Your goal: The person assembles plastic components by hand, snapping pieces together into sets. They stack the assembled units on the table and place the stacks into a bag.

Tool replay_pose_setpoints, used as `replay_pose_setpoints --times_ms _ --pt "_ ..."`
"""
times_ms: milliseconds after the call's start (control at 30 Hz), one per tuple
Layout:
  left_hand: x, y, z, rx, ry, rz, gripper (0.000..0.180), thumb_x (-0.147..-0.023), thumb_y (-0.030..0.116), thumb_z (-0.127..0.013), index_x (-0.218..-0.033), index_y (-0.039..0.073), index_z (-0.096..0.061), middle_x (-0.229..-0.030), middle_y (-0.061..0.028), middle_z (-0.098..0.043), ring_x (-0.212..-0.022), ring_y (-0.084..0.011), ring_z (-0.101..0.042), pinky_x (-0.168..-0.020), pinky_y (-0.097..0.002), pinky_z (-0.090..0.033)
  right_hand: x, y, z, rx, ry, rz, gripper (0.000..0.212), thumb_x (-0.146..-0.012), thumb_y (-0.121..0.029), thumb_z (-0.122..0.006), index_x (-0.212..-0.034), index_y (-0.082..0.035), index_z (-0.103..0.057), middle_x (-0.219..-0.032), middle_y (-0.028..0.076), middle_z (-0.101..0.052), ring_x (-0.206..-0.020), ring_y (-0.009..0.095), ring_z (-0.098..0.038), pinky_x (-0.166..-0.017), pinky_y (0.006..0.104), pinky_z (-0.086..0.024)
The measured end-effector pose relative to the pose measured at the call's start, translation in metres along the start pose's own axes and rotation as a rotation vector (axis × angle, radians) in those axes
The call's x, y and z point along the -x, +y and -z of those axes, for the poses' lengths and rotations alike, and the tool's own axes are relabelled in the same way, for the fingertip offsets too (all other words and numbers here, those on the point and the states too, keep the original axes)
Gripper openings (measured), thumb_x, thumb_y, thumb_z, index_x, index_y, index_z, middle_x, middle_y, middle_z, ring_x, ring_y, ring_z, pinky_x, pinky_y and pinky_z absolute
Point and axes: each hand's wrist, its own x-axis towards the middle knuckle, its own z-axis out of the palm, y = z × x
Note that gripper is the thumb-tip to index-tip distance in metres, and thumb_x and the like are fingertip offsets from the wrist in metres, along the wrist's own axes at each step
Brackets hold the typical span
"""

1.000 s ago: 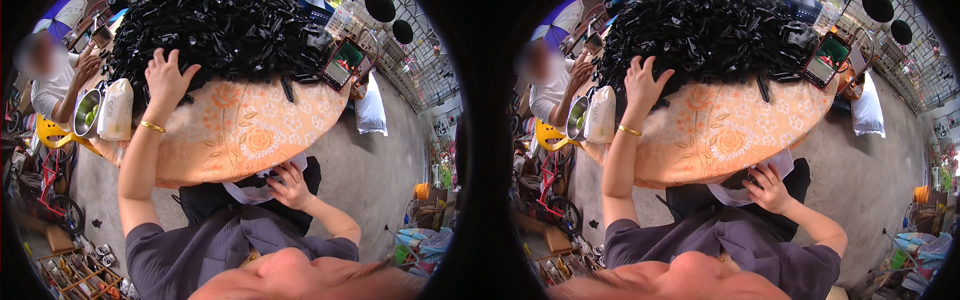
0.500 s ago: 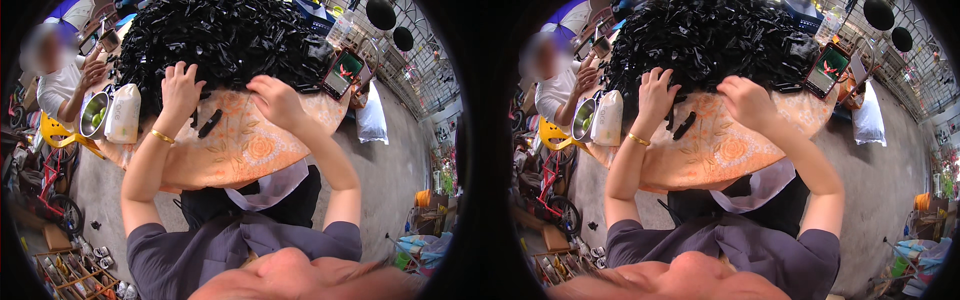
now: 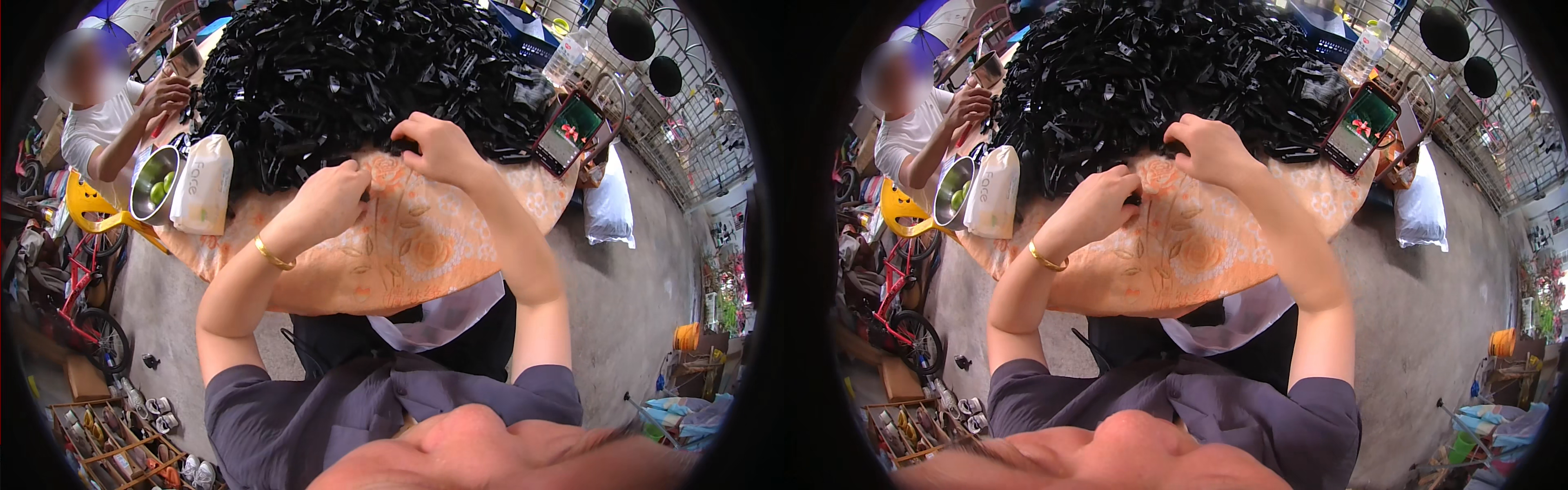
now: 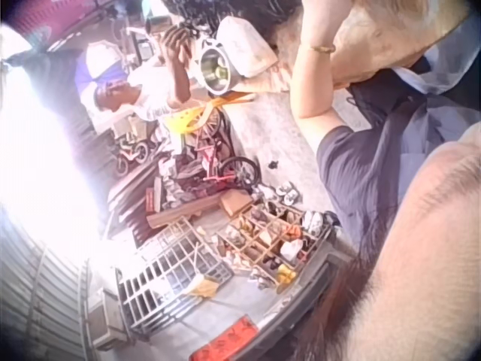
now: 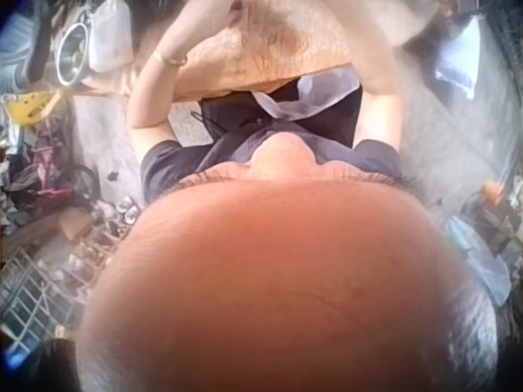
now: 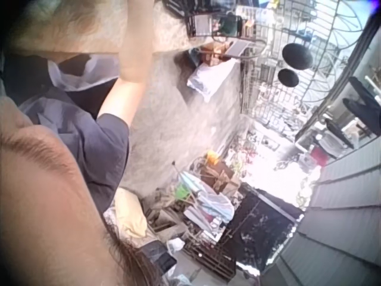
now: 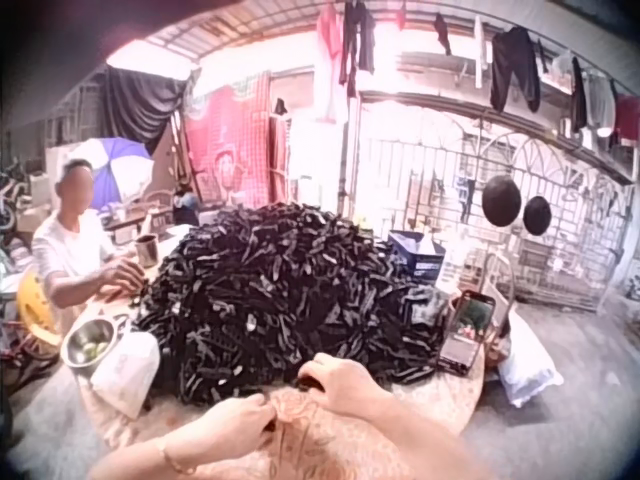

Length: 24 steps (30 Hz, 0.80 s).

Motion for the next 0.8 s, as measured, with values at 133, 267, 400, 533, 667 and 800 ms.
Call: replay_pose_setpoints --times_ms 133,267,400,533,667,800 --pt "-0.011 0.002 0.004 0.398 0.324 0.077 0.023 -0.077 0.006 -0.067 -0.094 -0.001 -0.053 -0.076 -0.0176 -0.063 -0.067 -0.0291 -0.063 -0.060 -0.0357 -0.048 -0.001 -0.004 0.005 -0.582 0.207 -0.179 0.024 -0.076 -0.001 -0.065 -0.100 -0.004 -0.061 -0.076 0.000 -0.056 -0.068 0.007 -0.054 -0.061 0.0223 -0.046" --pt "-0.022 -0.006 0.009 0.897 0.429 0.339 0.025 -0.093 0.009 -0.054 -0.115 -0.002 -0.055 -0.087 -0.0101 -0.065 -0.065 -0.0133 -0.064 -0.058 -0.0241 -0.054 0.001 -0.004 0.006 -1.014 0.228 -0.234 0.024 -0.081 0.001 -0.064 -0.105 -0.002 -0.062 -0.084 -0.002 -0.060 -0.075 0.003 -0.057 -0.065 0.0189 -0.046" --pt "-0.027 -0.016 0.005 1.278 0.288 0.445 0.029 -0.097 0.016 -0.049 -0.114 -0.007 -0.057 -0.100 -0.0140 -0.064 -0.084 -0.0216 -0.069 -0.072 -0.0273 -0.058 0.002 -0.020 0.009 -0.778 0.317 0.012 0.020 -0.076 0.004 -0.068 -0.095 -0.002 -0.067 -0.096 0.004 -0.065 -0.082 0.008 -0.060 -0.064 0.0195 -0.047" --pt "-0.027 -0.013 -0.002 1.472 0.264 0.377 0.035 -0.098 0.022 -0.047 -0.114 -0.008 -0.055 -0.104 -0.0162 -0.063 -0.091 -0.0245 -0.067 -0.081 -0.0304 -0.057 0.001 -0.026 0.004 -0.598 0.367 0.113 0.019 -0.072 0.004 -0.070 -0.090 -0.003 -0.069 -0.096 0.007 -0.065 -0.081 0.015 -0.061 -0.061 0.0232 -0.049" --pt "-0.027 -0.011 -0.001 1.558 0.260 0.388 0.036 -0.098 0.024 -0.047 -0.113 -0.008 -0.055 -0.106 -0.0167 -0.062 -0.094 -0.0250 -0.066 -0.083 -0.0317 -0.056 0.002 -0.027 0.002 -0.526 0.417 0.126 0.021 -0.070 0.005 -0.069 -0.089 -0.003 -0.069 -0.094 0.009 -0.065 -0.083 0.022 -0.063 -0.065 0.0281 -0.053" --pt "-0.027 -0.012 -0.002 1.614 0.227 0.354 0.036 -0.097 0.024 -0.049 -0.112 -0.008 -0.056 -0.104 -0.0156 -0.062 -0.092 -0.0235 -0.066 -0.083 -0.0305 -0.057 0.002 -0.030 -0.004 -0.555 0.465 0.135 0.023 -0.070 0.005 -0.069 -0.092 -0.003 -0.069 -0.093 0.010 -0.065 -0.085 0.023 -0.063 -0.069 0.0293 -0.054"
